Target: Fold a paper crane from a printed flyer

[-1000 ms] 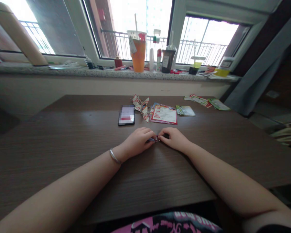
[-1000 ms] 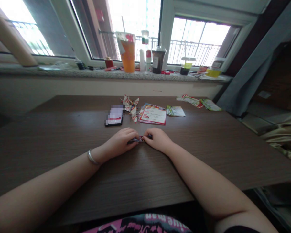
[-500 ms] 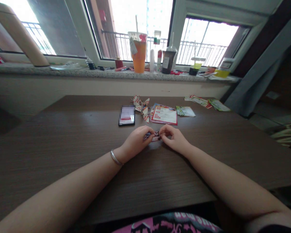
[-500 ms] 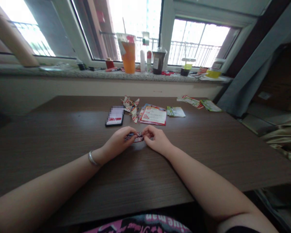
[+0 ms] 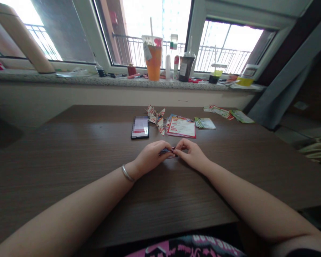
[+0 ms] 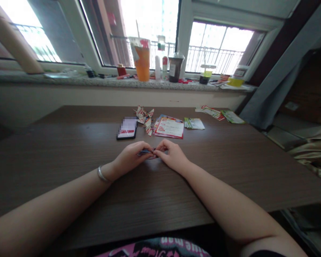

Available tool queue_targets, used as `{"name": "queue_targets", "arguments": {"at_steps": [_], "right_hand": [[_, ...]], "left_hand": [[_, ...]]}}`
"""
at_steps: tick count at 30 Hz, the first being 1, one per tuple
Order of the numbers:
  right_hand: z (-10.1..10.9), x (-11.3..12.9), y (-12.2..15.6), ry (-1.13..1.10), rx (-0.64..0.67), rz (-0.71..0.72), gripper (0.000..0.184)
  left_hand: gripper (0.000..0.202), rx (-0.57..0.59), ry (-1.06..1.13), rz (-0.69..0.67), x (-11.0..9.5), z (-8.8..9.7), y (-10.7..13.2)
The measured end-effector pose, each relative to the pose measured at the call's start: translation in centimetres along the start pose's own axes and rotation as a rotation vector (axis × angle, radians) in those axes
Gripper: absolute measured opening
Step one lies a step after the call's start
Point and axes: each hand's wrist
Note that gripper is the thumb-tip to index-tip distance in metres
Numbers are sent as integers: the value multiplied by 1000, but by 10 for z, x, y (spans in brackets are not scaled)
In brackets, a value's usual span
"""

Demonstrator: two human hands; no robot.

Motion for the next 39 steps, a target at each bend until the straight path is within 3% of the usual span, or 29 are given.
{"name": "queue_targets", "arguments": {"at_steps": [7,18,22,26,32,39], "right_hand": [[2,-1,0,-2,63,7,26],[3,2,1,186,82,24,10],[0,-4,0,99,26,-3,9],[-1,-12,-3,-16,-92,-48,13],[-2,-15,-4,-98,-80,-107,16],[-1,-7,-2,55,-40,-32,12]], "left_hand": [[13,10,23,47,1,-1,1],[12,39,40,106,0,-3,2],[25,-26,71,208,0,-2,2],[41,-31,255,331,3,-2,1],[27,46,316,400,4,-4,-2],[17,-12,260,303,-2,-2,-4]]}}
Point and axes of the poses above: each hand's wrist, its own y-axis away from the middle knuckle, its own z-axis out of the back of the hand, x = y × z, and after that the axes turned 4 degrees about y, right-handed
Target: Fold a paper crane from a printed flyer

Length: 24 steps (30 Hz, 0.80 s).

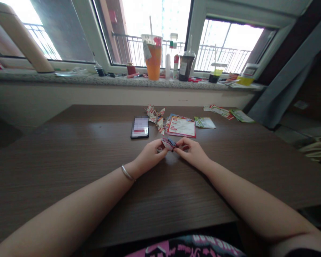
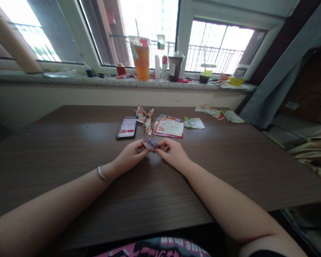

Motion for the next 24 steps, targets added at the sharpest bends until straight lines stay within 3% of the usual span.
{"name": "queue_targets", "arguments": {"at_steps": [4,9,15,24], "right_hand": [[0,5,2,67,46,60,11],[0,0,1,-75,115,-64,16],[0,-7,-1,-230,215,-102,19],[-4,-7,0,-152,185,-122,19]], "left_hand": [[17,-1,-32,-43,0,1,0],[17,32,-1,-59,6,1,-1],[17,85,161,-10,8,1,-1],[15,34,95,10,7,1,-1]]}}
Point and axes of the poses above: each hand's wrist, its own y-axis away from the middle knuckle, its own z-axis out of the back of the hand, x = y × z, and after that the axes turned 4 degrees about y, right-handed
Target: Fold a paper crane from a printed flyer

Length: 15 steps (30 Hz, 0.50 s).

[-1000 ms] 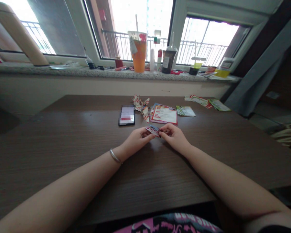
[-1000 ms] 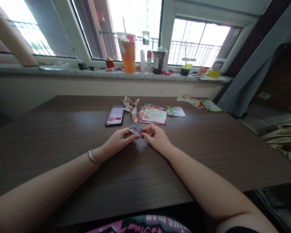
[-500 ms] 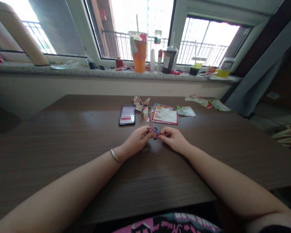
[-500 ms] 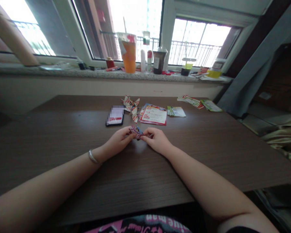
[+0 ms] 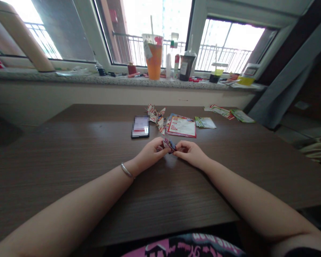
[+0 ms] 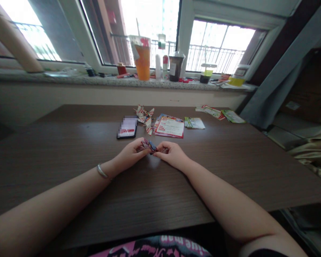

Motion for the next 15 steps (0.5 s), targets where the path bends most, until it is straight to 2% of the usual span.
{"name": "queue_targets", "arguments": {"at_steps": [6,11,15], "right_hand": [[3,2,0,49,-64,125,16],[4,1,-1,77,-157,176,16],[3,0,0,105,-173,209,13]], "left_hand": [[15,-20,-52,-54,0,2,-1],[16,29,29,11,1,0,0],[15,54,72,69,2,-3,1]]}}
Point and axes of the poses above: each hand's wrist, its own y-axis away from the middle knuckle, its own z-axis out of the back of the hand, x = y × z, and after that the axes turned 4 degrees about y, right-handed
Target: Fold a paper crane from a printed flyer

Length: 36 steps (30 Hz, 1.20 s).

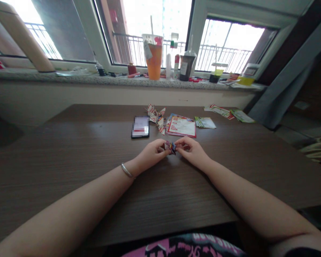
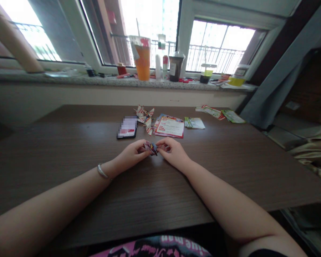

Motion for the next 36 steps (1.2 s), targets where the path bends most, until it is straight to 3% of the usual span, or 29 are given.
{"name": "queue_targets", "arguments": {"at_steps": [7,13,19,25,36], "right_hand": [[-1,-2,1,-26,-2,33,3],[-3,-7,-1,-242,-35,-82,7],[-2,-7,-2,-298,-35,-101,12],[-1,-6,-1,-269,-28,-35,7],[3,2,1,-105,80,47,5]], "left_hand": [[13,4,48,0,0,-3,1],[16,-47,56,21,5,-3,0],[38,-136,-72,-133,-3,-2,4],[15,-43,-276,-213,-6,0,8],[11,26,-283,-185,-8,2,7]]}}
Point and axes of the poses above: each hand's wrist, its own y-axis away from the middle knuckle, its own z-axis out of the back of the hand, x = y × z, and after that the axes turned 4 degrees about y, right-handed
